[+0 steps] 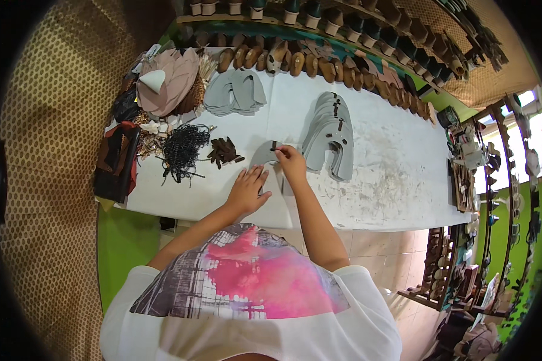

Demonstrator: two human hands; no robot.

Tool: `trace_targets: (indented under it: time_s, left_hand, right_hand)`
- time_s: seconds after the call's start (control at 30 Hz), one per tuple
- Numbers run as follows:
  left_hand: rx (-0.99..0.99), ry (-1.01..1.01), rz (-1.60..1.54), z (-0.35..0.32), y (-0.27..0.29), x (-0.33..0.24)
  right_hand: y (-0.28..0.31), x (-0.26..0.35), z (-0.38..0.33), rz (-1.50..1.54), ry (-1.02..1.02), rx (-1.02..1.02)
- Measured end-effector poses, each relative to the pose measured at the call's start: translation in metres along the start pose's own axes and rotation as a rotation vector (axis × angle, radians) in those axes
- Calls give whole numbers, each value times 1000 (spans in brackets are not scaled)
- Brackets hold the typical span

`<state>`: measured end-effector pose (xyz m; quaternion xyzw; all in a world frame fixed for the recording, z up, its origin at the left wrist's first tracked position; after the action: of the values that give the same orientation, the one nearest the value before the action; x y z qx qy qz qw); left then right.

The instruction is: Manually arranging and attaching black string-like components onto grey shoe uppers.

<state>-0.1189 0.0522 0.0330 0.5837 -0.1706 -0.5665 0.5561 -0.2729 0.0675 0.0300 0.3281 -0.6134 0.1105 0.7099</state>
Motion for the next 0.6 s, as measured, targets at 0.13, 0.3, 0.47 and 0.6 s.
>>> trace_targets:
  time_s: [0.13,0.3,0.47,0.6]
  left_hand:
    - [-5,-5,1,0,-1,1]
    - [3,10,14,2,-4,3]
    - [-33,-13,7,2,-2,1]
    - [-39,-16,1,2,-1,1]
  right_hand:
    - [34,-31,-4,30,-168,14]
    - [35,-43,-6,213,-288,64]
    - [29,-42,-7,253,-272,46]
    - [17,-17,1,-190,28,159]
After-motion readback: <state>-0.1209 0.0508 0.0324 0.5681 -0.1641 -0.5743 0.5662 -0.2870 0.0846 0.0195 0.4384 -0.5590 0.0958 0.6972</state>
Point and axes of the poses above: each hand's wrist, its own z-axis towards the middle knuckle, its own y-axis out of the back of the hand, x = y × z, the point moved 10 cm from there along z, towards the middle knuckle, and after that the axes turned 8 degrees about -x, right-handed, at the moved point
